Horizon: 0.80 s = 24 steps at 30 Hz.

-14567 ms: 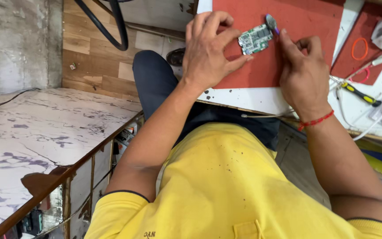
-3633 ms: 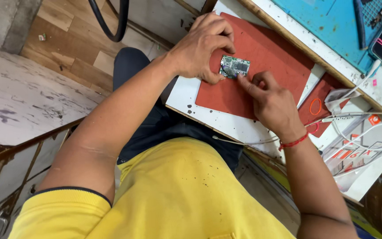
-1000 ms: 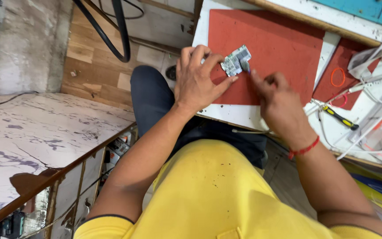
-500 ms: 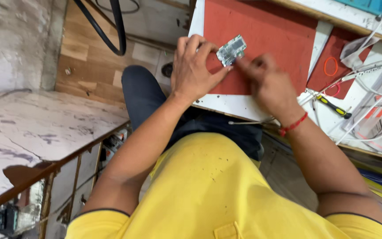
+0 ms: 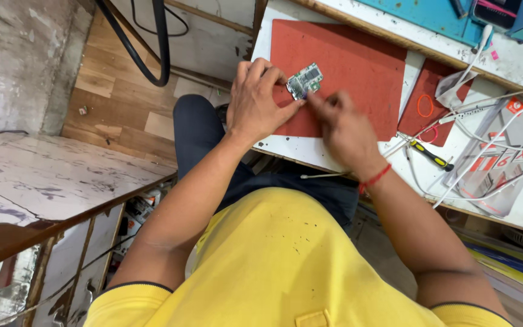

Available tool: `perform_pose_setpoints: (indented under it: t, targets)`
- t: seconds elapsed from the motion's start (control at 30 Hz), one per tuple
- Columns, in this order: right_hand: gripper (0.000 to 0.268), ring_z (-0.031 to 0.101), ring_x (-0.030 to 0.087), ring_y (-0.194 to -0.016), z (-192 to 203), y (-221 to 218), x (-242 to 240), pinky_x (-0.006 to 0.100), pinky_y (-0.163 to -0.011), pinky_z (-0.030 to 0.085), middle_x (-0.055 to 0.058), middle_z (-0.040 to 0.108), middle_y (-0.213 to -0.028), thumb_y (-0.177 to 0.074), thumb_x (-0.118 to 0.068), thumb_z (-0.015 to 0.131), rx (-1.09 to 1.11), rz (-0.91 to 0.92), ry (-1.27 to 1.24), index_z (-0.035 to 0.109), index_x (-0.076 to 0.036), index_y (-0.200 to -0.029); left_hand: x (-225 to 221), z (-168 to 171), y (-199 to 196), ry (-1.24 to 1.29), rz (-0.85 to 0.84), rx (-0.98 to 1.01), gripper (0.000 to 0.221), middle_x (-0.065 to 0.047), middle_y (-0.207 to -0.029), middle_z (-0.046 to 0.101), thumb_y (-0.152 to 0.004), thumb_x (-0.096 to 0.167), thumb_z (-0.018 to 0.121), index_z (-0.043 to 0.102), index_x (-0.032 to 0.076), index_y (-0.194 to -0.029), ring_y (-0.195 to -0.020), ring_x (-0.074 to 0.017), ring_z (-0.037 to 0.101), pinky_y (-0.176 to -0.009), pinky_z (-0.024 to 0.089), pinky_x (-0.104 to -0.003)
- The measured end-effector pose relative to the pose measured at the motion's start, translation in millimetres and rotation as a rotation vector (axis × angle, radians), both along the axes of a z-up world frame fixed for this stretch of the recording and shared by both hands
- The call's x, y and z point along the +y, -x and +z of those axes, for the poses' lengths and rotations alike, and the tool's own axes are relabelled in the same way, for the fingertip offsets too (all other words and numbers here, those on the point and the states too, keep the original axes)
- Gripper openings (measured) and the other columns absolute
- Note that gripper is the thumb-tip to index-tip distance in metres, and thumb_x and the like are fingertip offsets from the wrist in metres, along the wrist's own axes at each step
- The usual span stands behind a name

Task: The person uses a hot air rework station tool to heat a small circuit board, ثم brushes it with a toothbrush, applies a liquid from a spray can, and scrapes at components with a small metal tool while holding it against a red mat.

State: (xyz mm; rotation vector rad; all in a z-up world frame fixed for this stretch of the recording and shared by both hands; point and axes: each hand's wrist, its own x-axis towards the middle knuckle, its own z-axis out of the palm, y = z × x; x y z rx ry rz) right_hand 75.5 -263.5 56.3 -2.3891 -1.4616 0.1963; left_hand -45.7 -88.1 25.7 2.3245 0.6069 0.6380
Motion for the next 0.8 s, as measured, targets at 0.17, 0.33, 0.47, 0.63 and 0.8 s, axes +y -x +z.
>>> perform_pose_setpoints:
  t: [0.17,0.33,0.47,0.63,0.8]
  targets:
    - [0.056,0.067,0.041,-0.088,-8.4,-15.1,-3.1,0.05,-0.076,0.056,0.02,0.061,-0.113,-0.093,0.004,0.054,0.005,-0.035,-0.058,0.062,-0.011,-0.146,-1.4,-1.3,-0.6,0.013,0.007,-0.021,0.042,-0.002,-0.105,0.055,-0.072,0.039,0.093,0.07,0.013,-0.097,-0.108,-0.0259,0.049,-0.092,0.046,-0.043]
    - [0.06,0.066,0.042,-0.089,-13.0,-6.2,-8.6,0.05,-0.077,0.056,0.023,0.06,-0.113,-0.087,0.005,0.052,0.033,0.043,0.007,0.061,-0.009,-0.145,-0.5,-3.0,-0.3,0.014,-0.005,-0.023,0.041,-0.002,-0.109,0.056,-0.071,0.036,0.093,0.071,0.013,-0.098,-0.11,-0.0262,0.05,-0.096,0.047,-0.041]
    - [0.056,0.066,0.042,-0.088,-3.7,-13.2,10.1,0.051,-0.076,0.055,0.021,0.061,-0.115,-0.094,0.003,0.053,0.062,0.011,0.006,0.06,-0.012,-0.147,-1.0,-4.0,0.1,-0.015,0.005,-0.017,0.043,-0.005,-0.109,0.055,-0.071,0.034,0.092,0.072,0.01,-0.101,-0.109,-0.0281,0.05,-0.096,0.047,-0.042]
    - [0.057,0.067,0.038,-0.082,10.4,-32.0,5.6,0.049,-0.069,0.055,0.014,0.064,-0.113,-0.09,0.001,0.057,-0.04,-0.003,0.071,0.066,-0.023,-0.141,-2.7,-6.9,0.8,-0.036,0.008,-0.061,0.046,-0.006,-0.11,0.055,-0.072,0.035,0.092,0.073,0.01,-0.106,-0.108,-0.0288,0.05,-0.096,0.048,-0.042]
    - [0.052,0.068,0.033,-0.084,11.8,-79.8,11.2,0.044,-0.071,0.056,0.01,0.066,-0.112,-0.092,-0.002,0.061,0.013,0.365,0.058,0.07,-0.026,-0.137,-7.6,-9.4,2.8,-0.049,0.03,-0.068,0.043,-0.005,-0.111,0.056,-0.073,0.034,0.092,0.073,0.013,-0.105,-0.111,-0.028,0.052,-0.092,0.049,-0.041]
